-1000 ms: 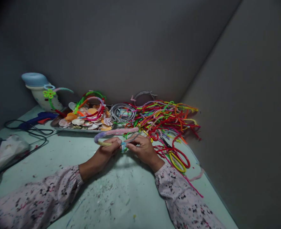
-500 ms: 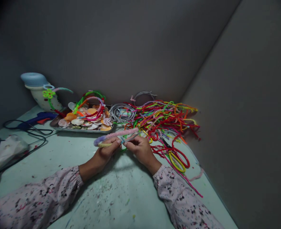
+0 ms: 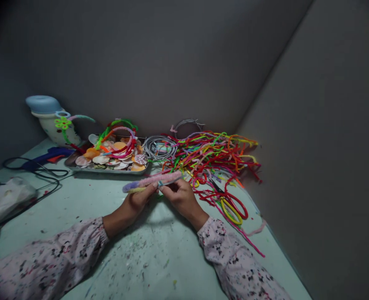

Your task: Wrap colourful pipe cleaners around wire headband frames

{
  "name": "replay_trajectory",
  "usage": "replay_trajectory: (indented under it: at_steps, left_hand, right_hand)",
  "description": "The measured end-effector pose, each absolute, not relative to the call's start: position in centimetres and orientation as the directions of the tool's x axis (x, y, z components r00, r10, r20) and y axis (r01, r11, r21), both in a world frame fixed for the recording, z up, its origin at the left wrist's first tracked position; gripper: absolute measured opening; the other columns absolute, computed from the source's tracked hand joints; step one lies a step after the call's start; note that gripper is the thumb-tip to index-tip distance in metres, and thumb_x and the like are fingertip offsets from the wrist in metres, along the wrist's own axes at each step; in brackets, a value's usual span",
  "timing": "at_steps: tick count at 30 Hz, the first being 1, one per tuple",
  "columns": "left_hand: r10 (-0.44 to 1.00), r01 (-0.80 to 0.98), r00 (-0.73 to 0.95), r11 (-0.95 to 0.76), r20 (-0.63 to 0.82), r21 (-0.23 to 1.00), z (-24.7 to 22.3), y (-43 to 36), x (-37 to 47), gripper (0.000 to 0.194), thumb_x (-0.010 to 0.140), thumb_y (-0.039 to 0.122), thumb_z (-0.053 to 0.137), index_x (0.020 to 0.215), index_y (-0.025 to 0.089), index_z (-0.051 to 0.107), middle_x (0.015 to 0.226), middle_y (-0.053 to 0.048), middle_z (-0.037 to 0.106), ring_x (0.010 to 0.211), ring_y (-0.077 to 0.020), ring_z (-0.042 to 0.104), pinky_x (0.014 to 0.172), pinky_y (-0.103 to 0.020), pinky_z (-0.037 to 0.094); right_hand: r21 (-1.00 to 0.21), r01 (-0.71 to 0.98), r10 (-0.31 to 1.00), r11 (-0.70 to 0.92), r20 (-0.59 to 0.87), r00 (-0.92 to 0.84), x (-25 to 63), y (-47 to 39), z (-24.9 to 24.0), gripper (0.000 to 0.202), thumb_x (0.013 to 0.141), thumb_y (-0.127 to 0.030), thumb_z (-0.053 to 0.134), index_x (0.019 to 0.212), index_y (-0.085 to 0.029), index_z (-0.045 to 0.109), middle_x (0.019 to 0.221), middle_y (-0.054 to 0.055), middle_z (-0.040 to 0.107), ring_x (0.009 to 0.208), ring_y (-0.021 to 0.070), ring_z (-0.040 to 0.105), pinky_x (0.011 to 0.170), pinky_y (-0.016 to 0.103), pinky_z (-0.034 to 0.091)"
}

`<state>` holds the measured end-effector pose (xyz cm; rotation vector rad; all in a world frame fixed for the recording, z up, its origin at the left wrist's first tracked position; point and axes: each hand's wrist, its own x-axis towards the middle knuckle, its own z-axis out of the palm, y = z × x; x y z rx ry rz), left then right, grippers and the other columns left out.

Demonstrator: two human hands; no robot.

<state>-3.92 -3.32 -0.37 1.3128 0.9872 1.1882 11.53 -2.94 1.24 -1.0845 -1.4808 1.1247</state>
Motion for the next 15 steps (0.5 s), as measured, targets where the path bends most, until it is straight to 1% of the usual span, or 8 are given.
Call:
replay_trajectory:
  at_steps: [3,6,11,15]
  left_hand:
    - [0.977,-0.037,0.171,-0.124,0.129,0.992,-0.21,-3.44,-3.99,0.028,0.084,0.039,0.054,0.063,0.020,0.054,0.064,-0.002,0.053,0.066,-0.0169,0.047,0.060,-0.030,0.034]
    - [0.968,-0.009,0.195,-0.159,0.158,0.987,0.16,-3.57,-4.12,0.026,0.084,0.036,0.053,0.064,0.019,0.055,0.064,-0.001,0.052,0.063,-0.0159,0.044,0.060,-0.030,0.032]
    - [0.952,0.007,0.233,-0.204,0.197,0.979,0.28,-3.50,-4.12,0.027,0.082,0.039,0.054,0.064,0.018,0.054,0.060,0.001,0.047,0.059,-0.0140,0.039,0.057,-0.028,0.029]
    - [0.956,0.044,0.222,-0.205,0.191,0.978,-0.35,-3.31,-3.89,0.034,0.085,0.044,0.051,0.063,0.018,0.048,0.059,0.002,0.043,0.058,-0.0124,0.037,0.053,-0.026,0.027]
  right_hand:
    - [-0.978,0.122,0.979,0.169,0.152,-0.136,11.48,-3.09,1.45,0.017,0.072,-0.033,0.070,0.072,-0.016,0.066,0.065,0.000,0.060,0.058,0.0125,0.051,0.055,0.025,0.041]
    - [-0.977,0.129,0.979,0.172,0.155,-0.134,11.62,-3.14,1.61,0.017,0.073,-0.032,0.068,0.068,-0.016,0.063,0.060,-0.003,0.053,0.055,0.0110,0.045,0.052,0.024,0.037]
    - [-0.971,0.129,0.970,0.199,0.176,-0.169,12.07,-3.26,1.87,0.013,0.071,-0.029,0.065,0.070,-0.017,0.061,0.063,-0.002,0.053,0.060,0.0123,0.047,0.055,0.025,0.036]
    - [-0.981,0.128,0.977,0.149,0.127,-0.170,12.17,-3.39,2.16,0.013,0.072,-0.030,0.063,0.070,-0.018,0.059,0.063,-0.003,0.053,0.059,0.0123,0.047,0.055,0.025,0.035]
